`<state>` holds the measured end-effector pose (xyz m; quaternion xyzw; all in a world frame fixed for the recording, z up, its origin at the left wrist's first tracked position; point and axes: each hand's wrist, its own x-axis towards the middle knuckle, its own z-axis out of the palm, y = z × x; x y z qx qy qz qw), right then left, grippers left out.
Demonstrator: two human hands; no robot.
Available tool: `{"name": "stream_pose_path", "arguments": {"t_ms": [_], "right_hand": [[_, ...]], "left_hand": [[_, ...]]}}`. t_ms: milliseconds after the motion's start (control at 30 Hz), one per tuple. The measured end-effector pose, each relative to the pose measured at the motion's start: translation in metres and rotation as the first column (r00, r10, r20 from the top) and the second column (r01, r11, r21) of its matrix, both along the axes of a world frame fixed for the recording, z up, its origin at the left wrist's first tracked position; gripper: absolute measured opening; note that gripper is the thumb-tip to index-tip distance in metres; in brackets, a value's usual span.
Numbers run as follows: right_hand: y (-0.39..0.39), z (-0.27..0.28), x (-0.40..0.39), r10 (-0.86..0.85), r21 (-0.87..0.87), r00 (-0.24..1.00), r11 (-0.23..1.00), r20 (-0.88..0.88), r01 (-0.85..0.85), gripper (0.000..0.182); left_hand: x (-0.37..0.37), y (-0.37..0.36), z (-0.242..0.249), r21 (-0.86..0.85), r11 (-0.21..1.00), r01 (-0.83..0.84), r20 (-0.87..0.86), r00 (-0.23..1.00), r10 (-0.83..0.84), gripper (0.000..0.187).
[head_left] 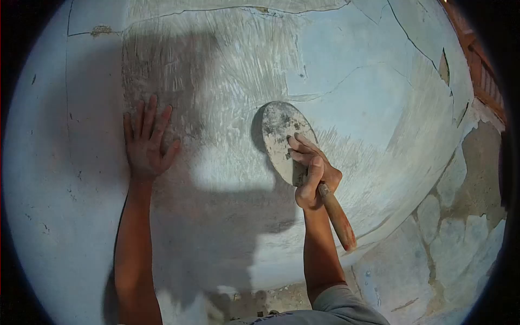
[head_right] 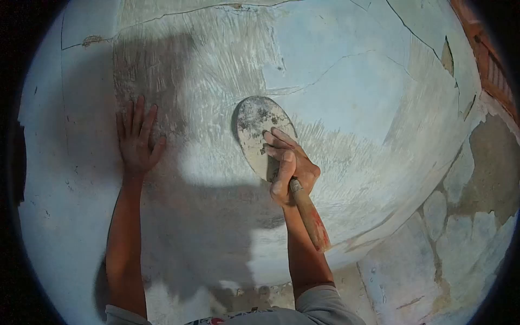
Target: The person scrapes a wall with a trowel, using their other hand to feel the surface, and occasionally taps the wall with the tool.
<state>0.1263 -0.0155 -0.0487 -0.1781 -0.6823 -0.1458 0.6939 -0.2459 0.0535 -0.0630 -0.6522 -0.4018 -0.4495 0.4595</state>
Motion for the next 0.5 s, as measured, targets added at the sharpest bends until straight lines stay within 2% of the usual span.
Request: {"name": "stream_pose_path", "arguments": {"t_ms": [100,167,233,367,400,500], "right_hand": [[0.008,0.033,-0.013,0.013,-0.028,0.996,1.000,-0.083,-0.016,0.054],[0.011,0.062,-0.022,0.049,-0.106,0.991,0.992,-0.121,-0.062,0.055],[0.009,0.080,-0.024,0.027,-0.051,0.997,0.998,-0.069,-0.031,0.056],[0.000,0.013,-0.004,-0.078,-0.057,0.995,0.996,-0.068,0.074,0.046],[0.000,0.010,-0.008,0.011,0.028,0.998,1.000,-0.067,-0.010,0.048],[0.011,0.029,-0.012,-0.014,0.017,0.997,1.000,-0.075,0.015,0.056]], "left_hand": [[-0.001,-0.002,0.000,-0.020,1.000,0.000,-0.007,1.000,0.000,0.076],[-0.001,0.002,-0.002,0.006,1.000,0.021,-0.009,1.000,-0.021,0.077],[-0.001,0.004,0.000,0.022,1.000,0.019,-0.008,1.000,-0.019,0.077],[-0.002,0.000,-0.004,0.000,1.000,0.016,-0.008,1.000,-0.016,0.078],[-0.002,0.002,-0.001,0.007,1.000,0.020,0.000,1.000,-0.020,0.078],[-0.001,0.003,-0.002,0.014,1.000,0.028,0.007,1.000,-0.028,0.079]]}}
